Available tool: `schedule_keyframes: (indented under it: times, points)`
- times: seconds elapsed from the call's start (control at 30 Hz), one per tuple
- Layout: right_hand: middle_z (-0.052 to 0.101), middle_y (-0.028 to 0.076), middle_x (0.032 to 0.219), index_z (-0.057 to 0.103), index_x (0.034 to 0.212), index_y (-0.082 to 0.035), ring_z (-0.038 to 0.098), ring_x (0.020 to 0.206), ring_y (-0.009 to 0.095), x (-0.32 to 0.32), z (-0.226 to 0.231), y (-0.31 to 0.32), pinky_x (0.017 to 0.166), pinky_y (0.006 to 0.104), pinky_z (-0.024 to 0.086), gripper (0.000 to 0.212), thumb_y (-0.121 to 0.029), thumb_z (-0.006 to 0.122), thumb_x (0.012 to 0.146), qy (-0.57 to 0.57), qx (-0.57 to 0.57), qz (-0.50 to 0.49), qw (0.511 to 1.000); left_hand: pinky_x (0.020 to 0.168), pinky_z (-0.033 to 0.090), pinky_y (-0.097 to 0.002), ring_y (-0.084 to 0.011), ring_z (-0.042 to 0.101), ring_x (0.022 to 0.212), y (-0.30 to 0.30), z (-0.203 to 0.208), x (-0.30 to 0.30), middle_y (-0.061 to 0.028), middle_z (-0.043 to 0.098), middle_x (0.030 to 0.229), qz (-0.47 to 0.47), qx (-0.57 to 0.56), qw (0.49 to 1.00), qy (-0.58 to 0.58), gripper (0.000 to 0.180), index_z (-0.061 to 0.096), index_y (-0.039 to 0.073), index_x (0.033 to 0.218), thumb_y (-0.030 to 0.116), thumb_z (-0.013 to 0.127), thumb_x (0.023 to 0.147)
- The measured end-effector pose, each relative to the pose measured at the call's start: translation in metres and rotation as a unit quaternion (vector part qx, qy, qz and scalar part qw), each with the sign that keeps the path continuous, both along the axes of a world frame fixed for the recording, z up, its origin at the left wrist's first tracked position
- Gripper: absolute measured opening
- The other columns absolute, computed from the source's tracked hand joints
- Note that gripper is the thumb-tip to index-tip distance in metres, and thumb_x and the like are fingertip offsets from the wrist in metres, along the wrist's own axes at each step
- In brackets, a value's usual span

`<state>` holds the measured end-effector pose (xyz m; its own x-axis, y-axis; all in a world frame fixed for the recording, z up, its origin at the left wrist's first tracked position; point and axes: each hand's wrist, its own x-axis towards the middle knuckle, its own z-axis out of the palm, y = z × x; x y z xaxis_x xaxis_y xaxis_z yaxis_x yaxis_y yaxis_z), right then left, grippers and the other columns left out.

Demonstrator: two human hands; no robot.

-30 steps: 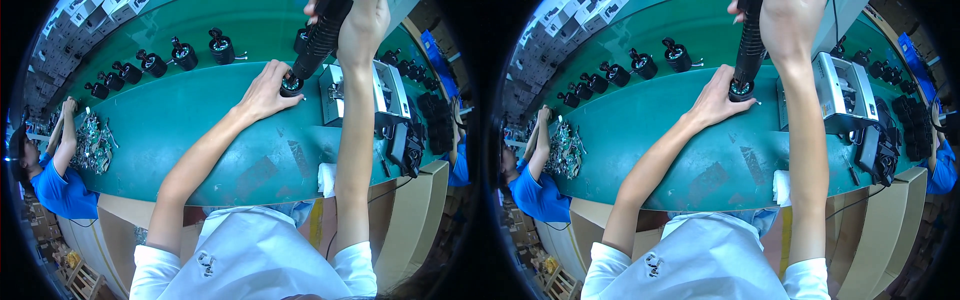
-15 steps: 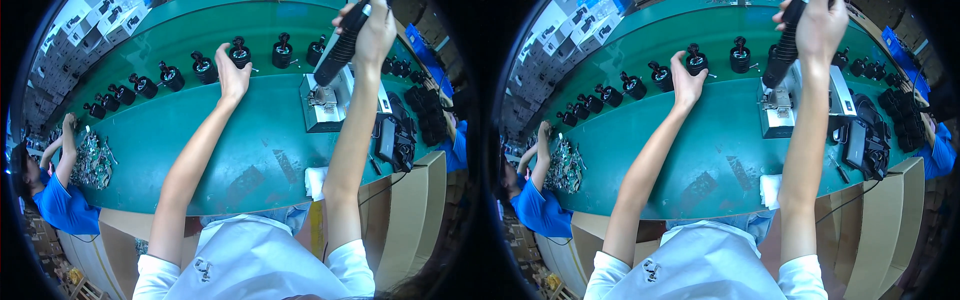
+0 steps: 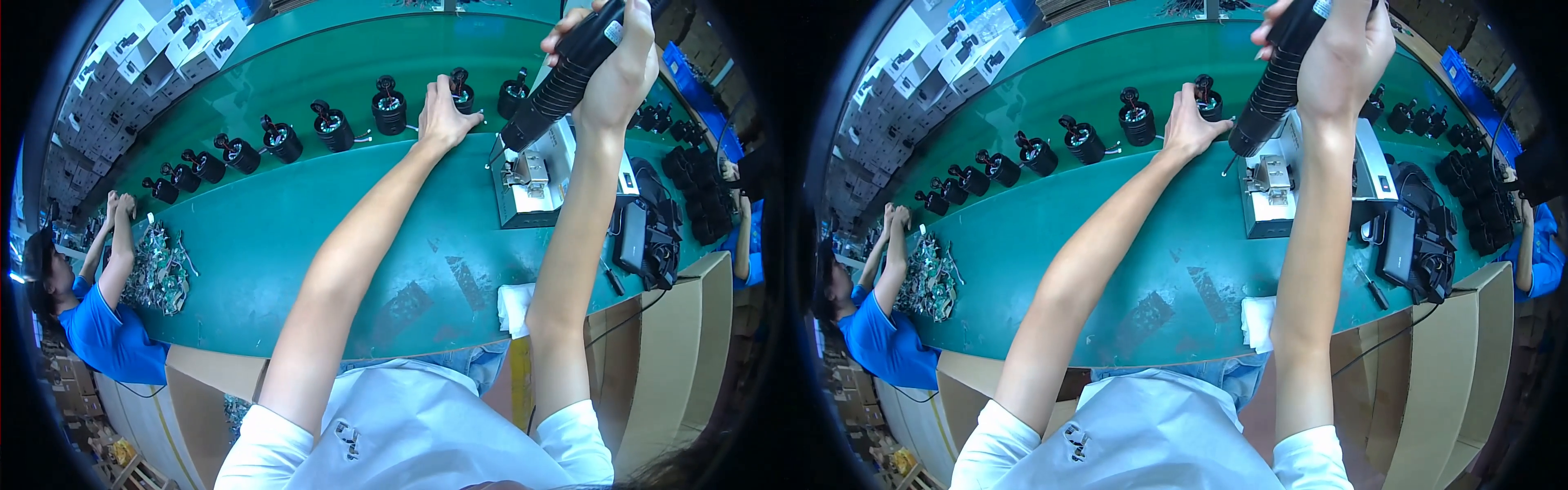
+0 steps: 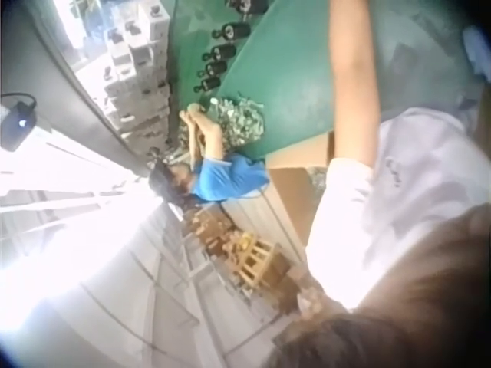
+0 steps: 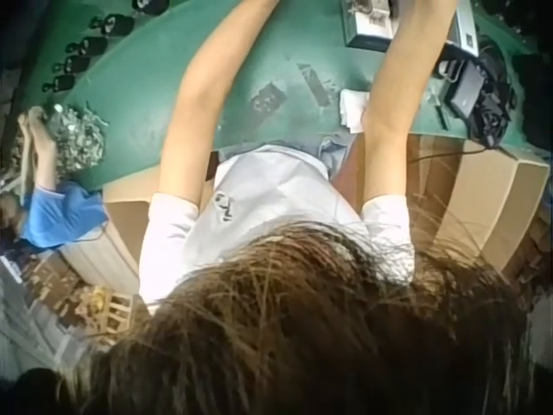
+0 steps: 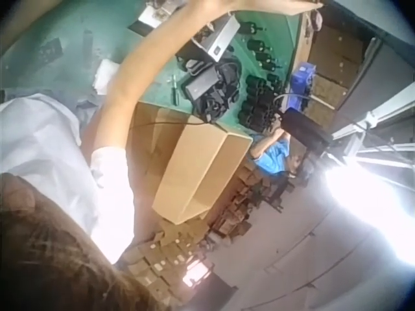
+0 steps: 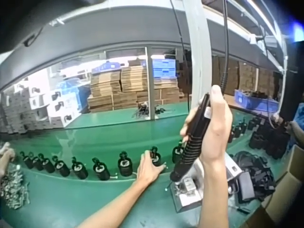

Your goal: Assembling electronic components on a factory production line using an electric screwdriver.

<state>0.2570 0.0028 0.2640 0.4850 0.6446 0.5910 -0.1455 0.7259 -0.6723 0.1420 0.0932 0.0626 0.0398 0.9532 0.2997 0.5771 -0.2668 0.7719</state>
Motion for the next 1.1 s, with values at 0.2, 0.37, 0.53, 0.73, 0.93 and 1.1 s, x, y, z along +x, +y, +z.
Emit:
schedule_keyframes:
  times: [0.2, 0.37, 0.53, 0.73, 0.93, 1.1]
  points:
    - [0.061, 0.003, 0.059, 0.054, 0.09, -0.012, 0.056, 0.037, 0.014, -0.003, -0.003, 0.001, 0.034, 0.0233, 0.041, 0.047, -0.056, 0.05, 0.105, 0.019, 0.013, -0.025, 0.999, 0.09, 0.056, -0.044, -0.0332, 0.069, 0.099, -0.029, 0.002, -0.024, -0.0179, 0.063, 0.121, -0.042, 0.046, 0.998, 0.003, 0.063, 0.05, 0.001, 0.128, 0.013, 0.086, 0.077]
    - [0.061, 0.003, 0.059, 0.055, 0.09, -0.011, 0.056, 0.037, 0.013, 0.008, -0.024, 0.025, 0.034, 0.0229, 0.04, 0.049, -0.057, 0.051, 0.105, 0.028, 0.022, 0.035, 0.999, 0.09, 0.056, -0.0406, -0.0293, 0.069, 0.097, -0.068, -0.005, -0.055, -0.015, 0.068, 0.117, -0.174, 0.038, 0.983, -0.054, 0.056, 0.056, 0.0, 0.124, 0.012, 0.084, 0.078]
    - [0.061, 0.002, 0.059, 0.055, 0.09, -0.009, 0.057, 0.037, 0.013, 0.013, -0.043, 0.053, 0.033, 0.0224, 0.04, 0.051, -0.058, 0.051, 0.104, 0.042, 0.027, 0.151, 0.987, 0.094, 0.055, -0.0387, -0.0269, 0.069, 0.1, -0.086, -0.025, -0.068, -0.0134, 0.068, 0.124, -0.249, -0.002, 0.963, -0.105, 0.054, 0.06, 0.0, 0.126, 0.011, 0.083, 0.078]
    - [0.061, 0.002, 0.058, 0.056, 0.091, -0.008, 0.056, 0.037, 0.012, -0.043, -0.053, 0.038, 0.033, 0.0222, 0.04, 0.052, -0.059, 0.051, 0.104, -0.056, 0.019, -0.107, 0.993, 0.098, 0.055, -0.0369, -0.0261, 0.068, 0.105, -0.083, -0.042, -0.083, -0.0116, 0.067, 0.13, -0.255, -0.021, 0.962, -0.09, 0.058, 0.061, 0.002, 0.131, 0.008, 0.082, 0.077]
    - [0.061, 0.002, 0.058, 0.056, 0.091, -0.009, 0.056, 0.037, 0.012, -0.005, -0.085, 0.074, 0.034, 0.022, 0.04, 0.051, -0.058, 0.051, 0.104, -0.127, 0.051, -0.091, 0.986, 0.098, 0.055, -0.0375, -0.0266, 0.068, 0.106, -0.075, -0.056, -0.076, -0.0114, 0.067, 0.131, -0.272, -0.013, 0.957, -0.095, 0.058, 0.061, 0.003, 0.131, 0.009, 0.082, 0.077]
    - [0.061, 0.002, 0.058, 0.056, 0.091, -0.008, 0.055, 0.038, 0.012, -0.061, -0.074, 0.047, 0.035, 0.022, 0.04, 0.051, -0.058, 0.052, 0.105, -0.068, -0.061, -0.098, 0.991, 0.096, 0.055, -0.0383, -0.0277, 0.068, 0.105, -0.076, -0.057, -0.091, -0.0124, 0.067, 0.129, -0.271, 0.013, 0.958, -0.099, 0.054, 0.061, 0.002, 0.126, 0.011, 0.082, 0.078]
